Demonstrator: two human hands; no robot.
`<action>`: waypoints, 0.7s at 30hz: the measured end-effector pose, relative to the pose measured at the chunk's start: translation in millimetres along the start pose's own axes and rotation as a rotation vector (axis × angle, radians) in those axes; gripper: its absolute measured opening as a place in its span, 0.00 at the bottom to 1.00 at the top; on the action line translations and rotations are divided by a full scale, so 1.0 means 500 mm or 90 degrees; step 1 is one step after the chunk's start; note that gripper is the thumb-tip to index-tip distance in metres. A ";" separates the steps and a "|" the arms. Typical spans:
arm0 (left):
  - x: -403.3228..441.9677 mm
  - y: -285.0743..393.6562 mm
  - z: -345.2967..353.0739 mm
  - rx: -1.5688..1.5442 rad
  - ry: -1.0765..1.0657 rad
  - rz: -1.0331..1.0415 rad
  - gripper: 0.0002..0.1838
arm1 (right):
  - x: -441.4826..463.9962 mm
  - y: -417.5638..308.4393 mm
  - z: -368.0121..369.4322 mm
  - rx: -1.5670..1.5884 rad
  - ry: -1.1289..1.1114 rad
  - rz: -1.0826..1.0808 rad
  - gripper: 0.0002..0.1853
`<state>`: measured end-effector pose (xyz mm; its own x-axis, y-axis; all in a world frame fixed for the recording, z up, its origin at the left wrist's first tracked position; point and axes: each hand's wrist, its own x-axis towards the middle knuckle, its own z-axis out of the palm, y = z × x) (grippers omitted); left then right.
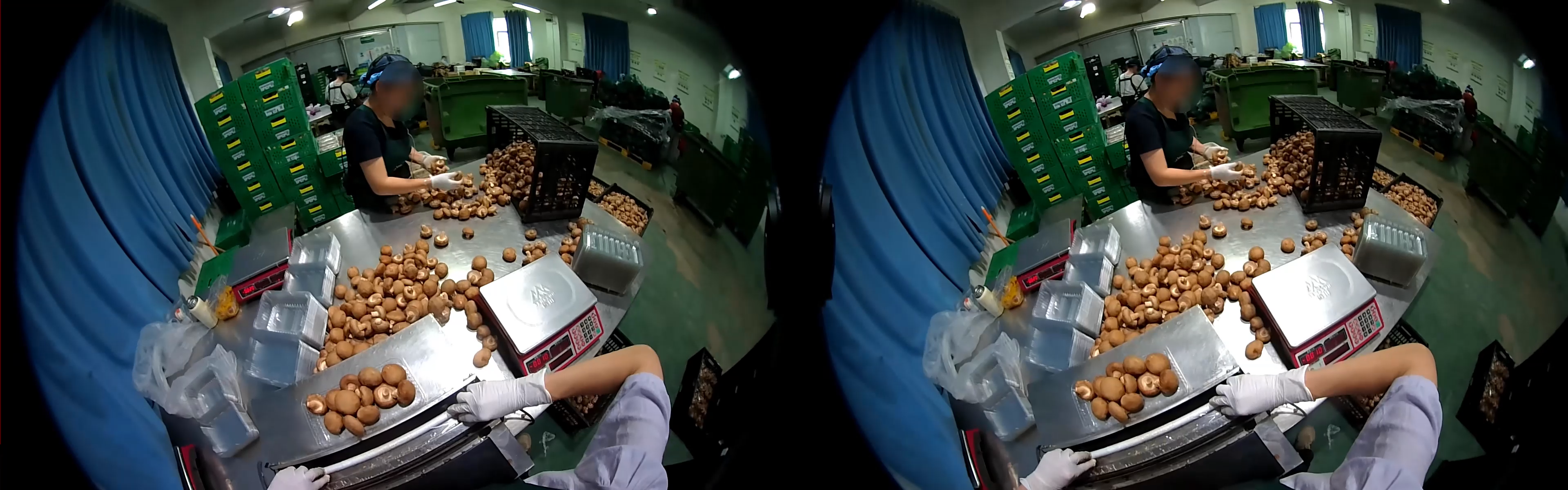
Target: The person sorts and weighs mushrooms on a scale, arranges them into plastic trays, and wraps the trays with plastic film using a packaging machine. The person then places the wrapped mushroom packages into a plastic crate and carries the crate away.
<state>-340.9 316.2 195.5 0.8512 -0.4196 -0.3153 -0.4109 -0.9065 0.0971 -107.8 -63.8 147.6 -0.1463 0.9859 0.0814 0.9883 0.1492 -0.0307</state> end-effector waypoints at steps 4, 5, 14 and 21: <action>0.000 -0.004 0.000 0.015 0.080 0.045 0.12 | 0.000 0.014 0.034 -0.002 0.002 -0.028 0.19; 0.001 -0.001 -0.001 0.017 0.044 0.008 0.11 | 0.002 0.007 0.028 0.077 -0.069 0.071 0.18; 0.008 0.002 0.020 -0.071 0.123 -0.045 0.11 | 0.005 0.016 0.049 0.338 0.025 0.143 0.15; 0.006 -0.008 0.059 0.064 0.152 -0.037 0.12 | 0.000 0.006 0.030 0.233 0.010 0.154 0.17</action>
<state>-346.4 320.1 166.4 0.9225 -0.3766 -0.0847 -0.3789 -0.9254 -0.0122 -105.6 -62.1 132.5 0.0916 0.9949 0.0426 0.9133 -0.0669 -0.4018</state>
